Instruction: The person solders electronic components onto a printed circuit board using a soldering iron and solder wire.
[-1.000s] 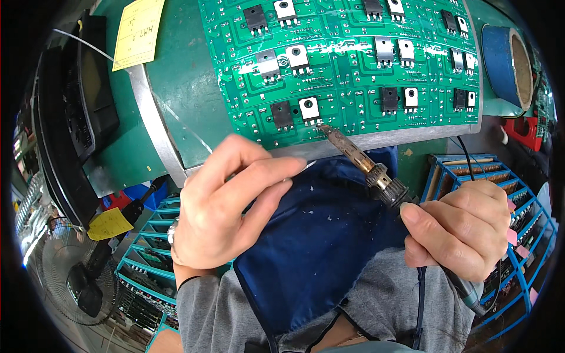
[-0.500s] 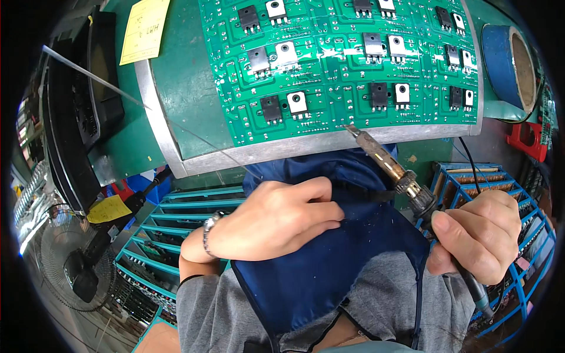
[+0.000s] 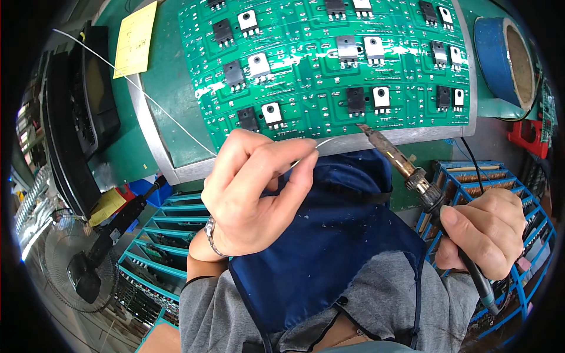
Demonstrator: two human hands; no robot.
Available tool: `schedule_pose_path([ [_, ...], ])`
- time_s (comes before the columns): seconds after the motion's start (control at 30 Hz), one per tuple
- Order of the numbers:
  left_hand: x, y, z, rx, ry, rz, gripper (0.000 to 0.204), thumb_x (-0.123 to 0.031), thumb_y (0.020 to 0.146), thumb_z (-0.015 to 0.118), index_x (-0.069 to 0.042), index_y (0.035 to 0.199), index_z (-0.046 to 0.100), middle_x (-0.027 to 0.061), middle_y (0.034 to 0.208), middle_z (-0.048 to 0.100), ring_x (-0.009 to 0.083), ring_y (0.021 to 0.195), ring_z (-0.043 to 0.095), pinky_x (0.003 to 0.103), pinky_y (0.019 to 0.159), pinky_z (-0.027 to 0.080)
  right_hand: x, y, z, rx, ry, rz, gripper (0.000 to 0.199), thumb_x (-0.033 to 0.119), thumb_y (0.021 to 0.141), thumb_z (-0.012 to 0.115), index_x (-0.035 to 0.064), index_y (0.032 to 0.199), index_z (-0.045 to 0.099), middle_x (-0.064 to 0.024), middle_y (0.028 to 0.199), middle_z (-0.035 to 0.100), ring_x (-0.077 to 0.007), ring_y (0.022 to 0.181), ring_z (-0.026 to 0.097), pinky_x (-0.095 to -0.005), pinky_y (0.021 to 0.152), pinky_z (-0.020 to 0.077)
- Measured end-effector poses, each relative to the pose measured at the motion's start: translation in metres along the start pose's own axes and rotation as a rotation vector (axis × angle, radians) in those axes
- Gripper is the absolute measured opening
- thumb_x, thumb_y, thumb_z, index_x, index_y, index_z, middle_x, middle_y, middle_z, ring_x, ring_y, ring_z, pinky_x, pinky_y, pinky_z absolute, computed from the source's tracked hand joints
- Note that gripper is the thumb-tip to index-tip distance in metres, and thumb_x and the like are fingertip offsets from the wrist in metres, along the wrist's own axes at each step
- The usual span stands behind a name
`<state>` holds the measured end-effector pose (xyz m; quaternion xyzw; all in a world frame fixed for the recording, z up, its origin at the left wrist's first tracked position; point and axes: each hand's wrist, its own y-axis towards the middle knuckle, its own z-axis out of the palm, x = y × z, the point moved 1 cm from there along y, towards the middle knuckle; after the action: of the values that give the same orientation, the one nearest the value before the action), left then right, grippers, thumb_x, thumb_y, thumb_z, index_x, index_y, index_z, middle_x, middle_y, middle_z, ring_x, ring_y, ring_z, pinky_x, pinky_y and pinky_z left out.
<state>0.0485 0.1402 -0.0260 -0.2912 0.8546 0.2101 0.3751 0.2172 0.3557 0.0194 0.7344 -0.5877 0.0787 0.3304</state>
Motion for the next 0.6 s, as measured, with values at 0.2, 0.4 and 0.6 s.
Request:
schedule_pose_path([
  [0.2,0.002,0.007,0.008,-0.041,0.063,0.050,0.026,0.004,0.070,0.082,-0.006,0.092,0.074,0.0001,0.076,0.054,0.0070,0.052,0.044,0.022,0.043,0.035,-0.001,0.005,0.004,-0.023,0.021,0.003,0.025,0.024,0.084,0.076,0.0014,0.095,0.073,-0.0014,0.067,0.059,-0.0098,0.050,0.053,-0.0218,0.037,0.0339],
  [0.4,0.005,0.006,0.013,-0.078,0.095,0.074,0.027,0.005,0.070,0.082,-0.006,0.092,0.073,0.0005,0.076,0.054,0.0074,0.052,0.045,0.023,0.043,0.036,-0.007,0.007,0.010,0.011,0.055,-0.067,0.029,0.025,0.086,0.073,-0.0039,0.090,0.068,-0.0057,0.062,0.062,-0.0129,0.047,0.054,-0.0239,0.038,0.0334],
  [0.6,0.002,0.015,0.018,-0.065,0.080,0.116,0.026,0.005,0.069,0.082,-0.005,0.091,0.073,0.0011,0.075,0.053,0.0087,0.054,0.049,0.024,0.044,0.039,0.001,0.003,0.011,-0.082,-0.041,-0.040,0.022,0.020,0.083,0.076,0.0016,0.094,0.073,-0.0006,0.064,0.056,-0.0089,0.048,0.050,-0.0205,0.036,0.0314],
])
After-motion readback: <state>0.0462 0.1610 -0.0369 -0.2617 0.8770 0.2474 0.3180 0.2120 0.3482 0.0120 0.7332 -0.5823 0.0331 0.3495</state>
